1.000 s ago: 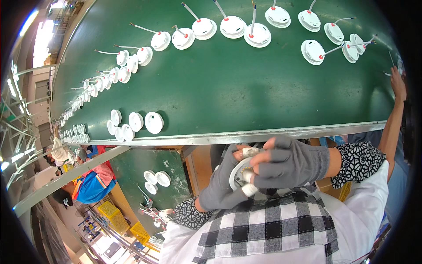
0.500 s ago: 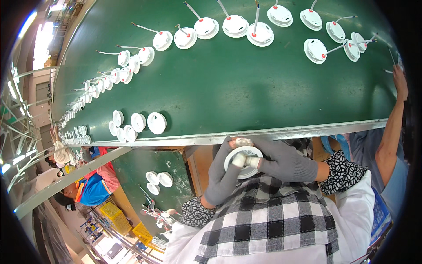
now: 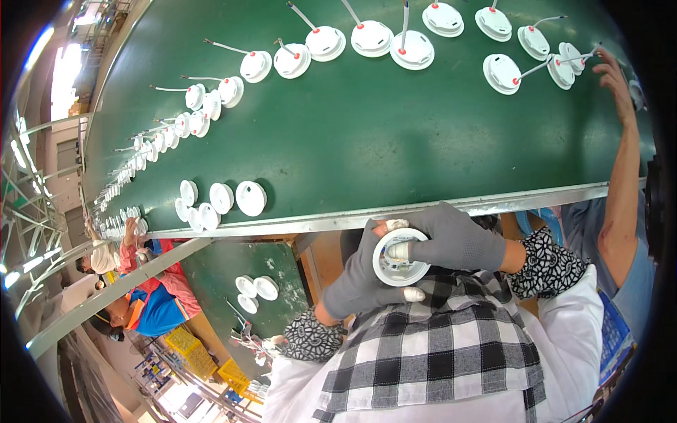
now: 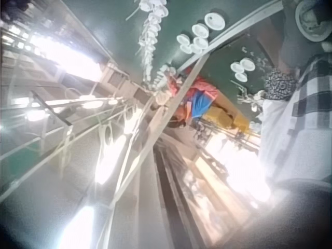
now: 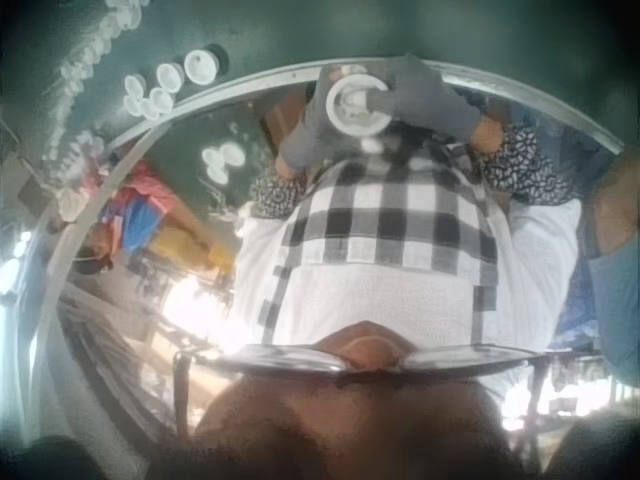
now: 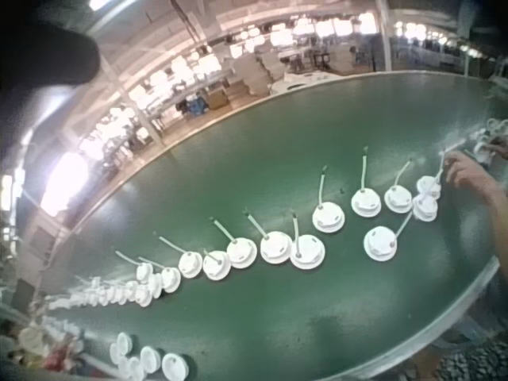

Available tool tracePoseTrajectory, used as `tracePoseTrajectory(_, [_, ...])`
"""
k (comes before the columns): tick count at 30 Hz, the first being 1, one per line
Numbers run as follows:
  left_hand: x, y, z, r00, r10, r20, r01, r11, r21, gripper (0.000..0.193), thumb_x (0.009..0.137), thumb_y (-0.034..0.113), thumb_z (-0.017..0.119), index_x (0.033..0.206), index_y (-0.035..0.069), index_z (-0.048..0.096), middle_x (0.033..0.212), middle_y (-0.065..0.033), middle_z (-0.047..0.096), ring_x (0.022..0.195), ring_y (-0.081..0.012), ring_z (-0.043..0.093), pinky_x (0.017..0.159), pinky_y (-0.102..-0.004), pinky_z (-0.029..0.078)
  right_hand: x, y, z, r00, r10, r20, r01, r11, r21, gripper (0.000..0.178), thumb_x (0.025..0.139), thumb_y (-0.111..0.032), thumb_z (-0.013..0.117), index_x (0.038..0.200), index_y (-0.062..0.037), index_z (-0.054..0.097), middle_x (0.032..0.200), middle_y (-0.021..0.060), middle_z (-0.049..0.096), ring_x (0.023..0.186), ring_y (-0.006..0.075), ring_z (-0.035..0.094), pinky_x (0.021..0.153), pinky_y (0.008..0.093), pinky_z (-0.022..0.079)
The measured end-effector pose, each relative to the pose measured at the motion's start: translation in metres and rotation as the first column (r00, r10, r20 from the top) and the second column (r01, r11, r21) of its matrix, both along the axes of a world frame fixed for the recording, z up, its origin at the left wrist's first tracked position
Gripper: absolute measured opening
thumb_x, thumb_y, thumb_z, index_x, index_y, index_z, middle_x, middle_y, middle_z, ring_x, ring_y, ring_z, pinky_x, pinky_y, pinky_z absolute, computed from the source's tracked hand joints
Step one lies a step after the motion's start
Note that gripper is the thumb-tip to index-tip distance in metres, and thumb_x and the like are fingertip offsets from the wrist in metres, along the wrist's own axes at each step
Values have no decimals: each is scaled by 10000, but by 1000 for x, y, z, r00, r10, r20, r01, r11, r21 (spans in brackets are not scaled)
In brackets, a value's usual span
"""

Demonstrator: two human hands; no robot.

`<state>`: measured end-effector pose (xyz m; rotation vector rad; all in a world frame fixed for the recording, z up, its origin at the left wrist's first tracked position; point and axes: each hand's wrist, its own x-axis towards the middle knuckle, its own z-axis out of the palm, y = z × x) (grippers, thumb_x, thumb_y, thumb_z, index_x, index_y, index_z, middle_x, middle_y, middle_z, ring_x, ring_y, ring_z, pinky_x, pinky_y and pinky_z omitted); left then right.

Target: The person assembles LED light fixtures by threading wiring through plastic housings, pressing the LED boards into the housings by hand, and placing the assembled units onto the conveyor line.

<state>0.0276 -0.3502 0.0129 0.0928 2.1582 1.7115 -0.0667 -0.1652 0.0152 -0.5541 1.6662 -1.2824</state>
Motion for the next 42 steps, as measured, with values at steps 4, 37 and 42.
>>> tracePoseTrajectory(4, [5,1,4,993,65,-99,-74,993,-94,940,570,270,925,1293,26,375,1169,-103,504,1068,-212,573,905,-326,490,2,1,5,995,-39,88,49,992,-113,451,839,-286,650,1204,-29,588,1095,138,661,1002,201,638,896,334,487])
tracePoseTrajectory(37, [8,15,-2,961,140,-237,-206,937,-282,855,624,257,902,1169,5,293,1084,-132,563,968,-194,622,812,-318,523,27,-7,7,961,-264,80,261,964,49,372,865,-175,588,1205,-22,587,1064,153,667,961,220,657,868,334,503])
tracePoseTrajectory(42, [-2,15,-15,970,240,-36,-242,968,-71,917,560,244,926,1202,26,309,1126,-115,482,1007,-184,580,828,-316,499,20,-14,-2,936,-348,44,348,937,19,314,856,-202,575,1113,-32,637,982,138,686,866,221,669,830,336,511])
